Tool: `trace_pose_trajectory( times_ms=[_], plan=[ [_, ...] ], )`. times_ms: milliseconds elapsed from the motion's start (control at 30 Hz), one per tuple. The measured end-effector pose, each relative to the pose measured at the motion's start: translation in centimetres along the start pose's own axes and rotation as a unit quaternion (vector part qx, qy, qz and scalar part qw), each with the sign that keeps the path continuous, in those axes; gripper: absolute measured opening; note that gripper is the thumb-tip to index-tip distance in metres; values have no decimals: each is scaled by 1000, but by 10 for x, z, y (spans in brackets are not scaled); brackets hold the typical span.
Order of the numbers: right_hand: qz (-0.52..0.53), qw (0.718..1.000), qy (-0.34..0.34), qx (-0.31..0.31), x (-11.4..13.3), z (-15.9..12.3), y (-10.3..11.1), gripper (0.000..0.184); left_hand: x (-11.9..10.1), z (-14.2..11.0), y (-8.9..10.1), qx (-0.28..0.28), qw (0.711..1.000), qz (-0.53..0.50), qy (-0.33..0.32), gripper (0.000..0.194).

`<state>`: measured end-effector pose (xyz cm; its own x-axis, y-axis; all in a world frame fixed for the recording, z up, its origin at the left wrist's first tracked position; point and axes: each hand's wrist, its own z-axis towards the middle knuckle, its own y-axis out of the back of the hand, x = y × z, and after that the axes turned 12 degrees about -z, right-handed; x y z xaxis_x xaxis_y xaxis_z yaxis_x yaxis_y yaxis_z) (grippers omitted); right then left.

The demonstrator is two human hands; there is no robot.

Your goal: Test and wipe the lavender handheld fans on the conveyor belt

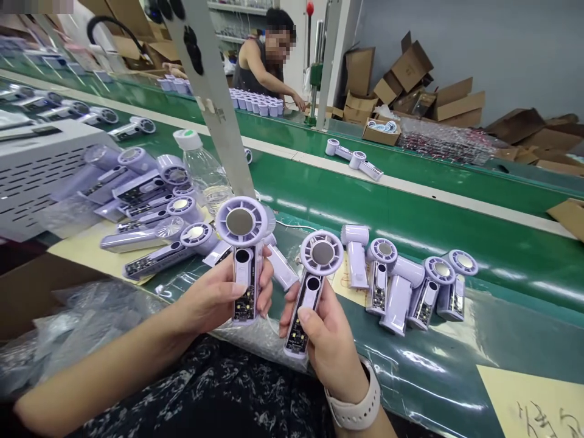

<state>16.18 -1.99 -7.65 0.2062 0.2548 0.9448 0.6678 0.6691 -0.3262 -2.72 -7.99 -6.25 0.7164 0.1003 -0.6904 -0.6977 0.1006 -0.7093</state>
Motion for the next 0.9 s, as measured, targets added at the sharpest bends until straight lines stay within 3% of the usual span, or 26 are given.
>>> trace_pose_trajectory(
  times_ms=[133, 400, 733, 900],
  plan=[
    [22, 1000, -2, -20, 1, 0, -2, 27, 2, 0, 0, 10, 1000, 18, -10, 37],
    [35, 999, -17, 2, 3, 0, -2, 28, -1, -2, 1, 21, 999, 15, 19, 39],
    [12, 1000, 13, 26, -1, -4, -3, 28, -4, -5, 0, -13, 1000, 3, 10, 43],
    [1, 1000, 6, -23, -9, -4, -2, 22, 6, 3, 6, -87, 996, 4, 15, 36]
  ],
)
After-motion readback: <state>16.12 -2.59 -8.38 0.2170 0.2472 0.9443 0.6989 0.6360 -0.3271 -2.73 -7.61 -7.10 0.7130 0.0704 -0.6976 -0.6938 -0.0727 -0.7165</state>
